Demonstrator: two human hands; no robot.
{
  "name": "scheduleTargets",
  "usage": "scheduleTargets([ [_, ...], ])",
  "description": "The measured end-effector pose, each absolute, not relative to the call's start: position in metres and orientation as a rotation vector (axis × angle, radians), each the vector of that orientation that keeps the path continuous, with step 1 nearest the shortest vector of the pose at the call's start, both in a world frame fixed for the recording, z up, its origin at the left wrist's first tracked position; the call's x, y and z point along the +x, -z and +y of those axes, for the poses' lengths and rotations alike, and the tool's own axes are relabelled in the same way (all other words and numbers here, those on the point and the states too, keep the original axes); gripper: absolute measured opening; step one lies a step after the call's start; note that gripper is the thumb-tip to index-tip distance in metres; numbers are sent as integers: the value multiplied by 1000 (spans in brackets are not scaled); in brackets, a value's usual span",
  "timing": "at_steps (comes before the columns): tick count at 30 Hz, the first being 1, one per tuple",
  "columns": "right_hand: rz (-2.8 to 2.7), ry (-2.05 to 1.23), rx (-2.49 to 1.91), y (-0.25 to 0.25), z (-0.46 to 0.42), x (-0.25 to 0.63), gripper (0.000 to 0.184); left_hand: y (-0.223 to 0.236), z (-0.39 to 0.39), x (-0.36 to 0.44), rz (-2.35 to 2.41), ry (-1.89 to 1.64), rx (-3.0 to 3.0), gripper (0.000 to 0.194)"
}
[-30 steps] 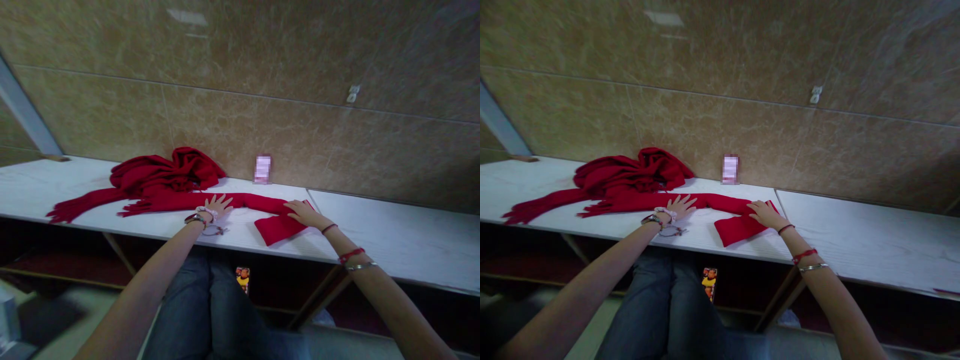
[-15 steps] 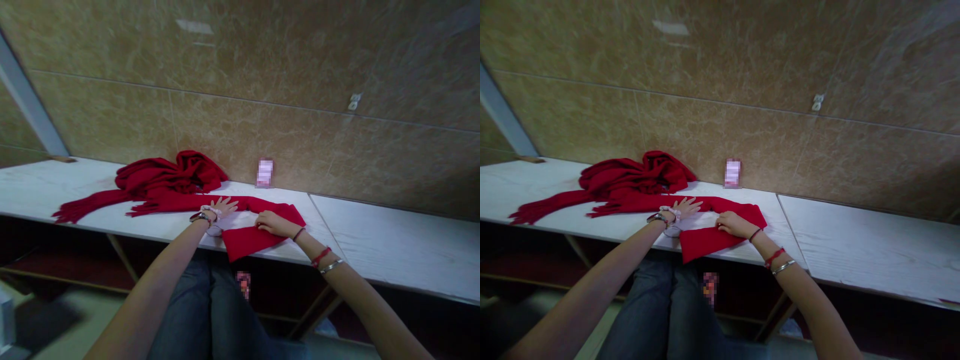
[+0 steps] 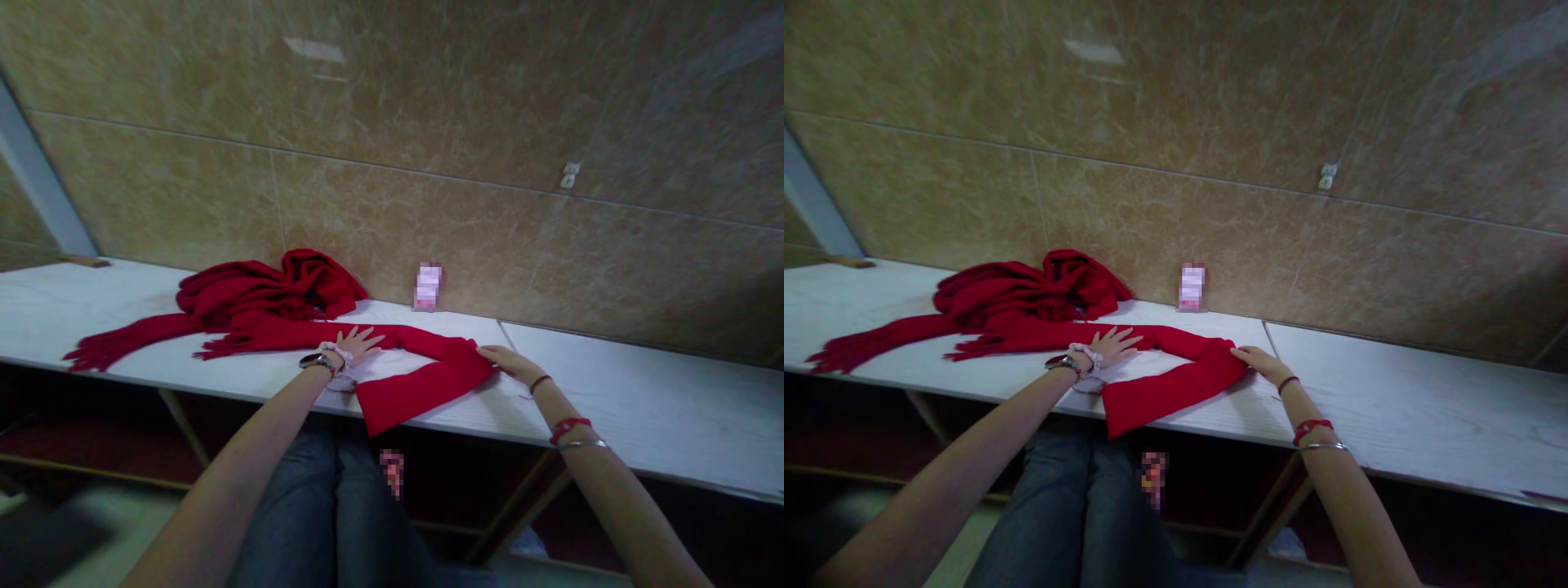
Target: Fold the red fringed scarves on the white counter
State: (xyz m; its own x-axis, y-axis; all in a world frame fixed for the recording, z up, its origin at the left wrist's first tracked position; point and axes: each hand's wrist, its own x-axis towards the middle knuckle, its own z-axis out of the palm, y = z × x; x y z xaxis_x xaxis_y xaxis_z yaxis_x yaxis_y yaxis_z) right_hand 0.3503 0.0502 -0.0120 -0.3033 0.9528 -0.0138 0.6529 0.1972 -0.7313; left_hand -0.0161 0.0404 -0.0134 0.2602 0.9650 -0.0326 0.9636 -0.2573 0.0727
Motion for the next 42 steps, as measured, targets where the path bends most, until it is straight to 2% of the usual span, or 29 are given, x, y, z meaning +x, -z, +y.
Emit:
scheduleTargets([
  [3, -1926, -988, -1526, 17, 53, 334, 19, 11, 38, -16, 1876, -29, 2439, 50],
  [8, -1683, -663, -1713, 3, 77, 339, 50, 15, 37, -17, 1868, -40, 2475, 47],
  [10, -1652, -485, -1760, -3, 88, 351, 53, 16, 37, -16, 1828, -60, 2500, 46],
  [16, -1908, -125, -1854, 20, 101, 367, 32, 15, 31, -14, 1804, -126, 2477, 43],
  [23, -2076, 22, -1562, 43, 96, 354, 36, 16, 35, -13, 1904, -268, 2475, 38],
  [29, -2022, 74, -1418, 44, 95, 354, 32, 9, 30, 64, 1431, -557, 2621, 40],
  [35, -2096, 109, -1269, 46, 94, 352, 32, 4, 10, 114, 1533, -390, 2415, 45],
  [37, -2137, 91, -1285, 48, 93, 351, 34, 3, 6, 116, 1534, -354, 2334, 41],
  [40, -2134, 77, -1307, 50, 93, 351, 35, 0, 7, 114, 1516, -318, 2292, 19],
  [42, -2110, 82, -1296, 49, 93, 352, 34, -2, 13, 113, 1516, -341, 2280, 12],
])
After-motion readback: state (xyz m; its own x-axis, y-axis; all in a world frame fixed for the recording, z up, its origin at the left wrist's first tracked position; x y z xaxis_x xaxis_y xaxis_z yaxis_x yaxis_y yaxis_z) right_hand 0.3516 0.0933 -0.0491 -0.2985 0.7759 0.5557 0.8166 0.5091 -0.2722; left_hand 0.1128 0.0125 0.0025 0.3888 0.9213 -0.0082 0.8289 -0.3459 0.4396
